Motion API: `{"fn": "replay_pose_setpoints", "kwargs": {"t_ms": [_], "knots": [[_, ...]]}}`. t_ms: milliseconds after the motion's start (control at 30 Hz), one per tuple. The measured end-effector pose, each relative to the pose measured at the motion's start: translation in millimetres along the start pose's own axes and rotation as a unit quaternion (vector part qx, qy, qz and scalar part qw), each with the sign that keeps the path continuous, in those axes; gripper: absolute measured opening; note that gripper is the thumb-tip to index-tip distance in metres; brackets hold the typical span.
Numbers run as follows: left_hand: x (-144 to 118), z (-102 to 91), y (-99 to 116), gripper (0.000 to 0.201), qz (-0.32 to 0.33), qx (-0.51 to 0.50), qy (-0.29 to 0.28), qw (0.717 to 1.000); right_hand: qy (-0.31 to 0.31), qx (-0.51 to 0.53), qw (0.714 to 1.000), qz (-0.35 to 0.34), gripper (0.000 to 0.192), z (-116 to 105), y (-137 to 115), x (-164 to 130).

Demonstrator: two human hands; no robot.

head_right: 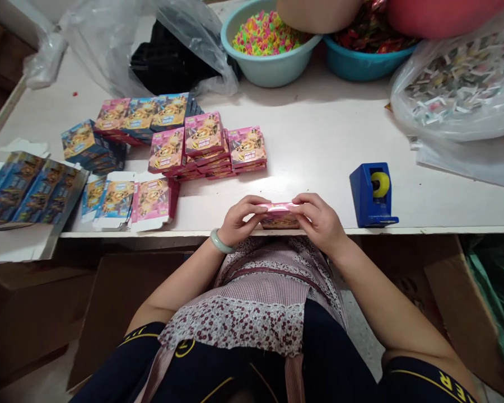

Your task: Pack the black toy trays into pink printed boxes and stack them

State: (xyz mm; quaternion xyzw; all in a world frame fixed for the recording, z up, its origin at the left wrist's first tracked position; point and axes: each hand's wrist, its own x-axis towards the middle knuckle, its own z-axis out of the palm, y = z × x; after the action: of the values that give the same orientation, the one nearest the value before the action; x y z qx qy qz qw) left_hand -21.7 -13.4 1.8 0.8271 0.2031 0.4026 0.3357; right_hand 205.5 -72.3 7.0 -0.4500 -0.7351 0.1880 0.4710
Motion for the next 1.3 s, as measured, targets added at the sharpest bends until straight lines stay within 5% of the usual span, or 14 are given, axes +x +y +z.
{"fn": "replay_pose_setpoints", "kwargs": {"t_ms": [133,233,333,400,500,600,667,767,900,1033,1167,1300], "knots": [[3.6,9.3,1.3,0.022,-0.091,-0.029,0.071,0.993,0.02,-0.005,0.999,0.038,0.024,-3.6,-3.8,-4.8],[6.6,16.4,-3.2,0.022,-0.074,0.0,0.142,0.987,0.074,-0.102,0.985,0.116,0.026,-36.3,3.5,-24.5],[10.3,21.5,-7.8,0.027,-0.027,0.043,0.155,0.987,0.145,-0.278,0.92,0.235,0.023,-82.4,15.3,-50.7],[13.1,22.3,-8.5,0.028,-0.015,0.076,0.142,0.987,0.129,-0.352,0.872,0.313,0.025,-106.2,23.4,-62.6],[16.7,21.4,-7.7,0.025,-0.02,0.103,0.133,0.986,0.093,-0.332,0.86,0.377,0.025,-120.2,35.5,-69.8],[18.3,20.8,-7.7,0.025,-0.024,0.106,0.135,0.985,0.174,-0.174,0.885,0.396,0.026,-113.6,43.9,-75.1],[18.2,20.7,-8.6,0.027,-0.022,0.107,0.134,0.985,0.257,-0.052,0.875,0.406,0.029,-104.9,45.1,-81.3],[17.6,19.8,-10.6,0.031,-0.013,0.109,0.125,0.986,0.316,-0.029,0.863,0.392,0.029,-94.1,42.3,-90.6],[18.0,17.5,-12.8,0.035,0.003,0.116,0.1,0.988,0.269,-0.182,0.874,0.362,0.022,-93.3,41.5,-98.3],[19.1,17.6,-11.1,0.033,0.006,0.132,0.084,0.988,0.185,-0.215,0.874,0.394,0.022,-93.7,32.9,-101.6],[19.2,18.7,-4.5,0.026,0.008,0.134,0.071,0.988,0.148,0.025,0.899,0.411,0.022,-63.1,-3.4,-74.8],[20.7,14.2,2.3,0.026,0.002,0.157,0.036,0.987,0.113,0.243,0.889,0.372,0.02,-18.4,-37.9,-19.1]]}}
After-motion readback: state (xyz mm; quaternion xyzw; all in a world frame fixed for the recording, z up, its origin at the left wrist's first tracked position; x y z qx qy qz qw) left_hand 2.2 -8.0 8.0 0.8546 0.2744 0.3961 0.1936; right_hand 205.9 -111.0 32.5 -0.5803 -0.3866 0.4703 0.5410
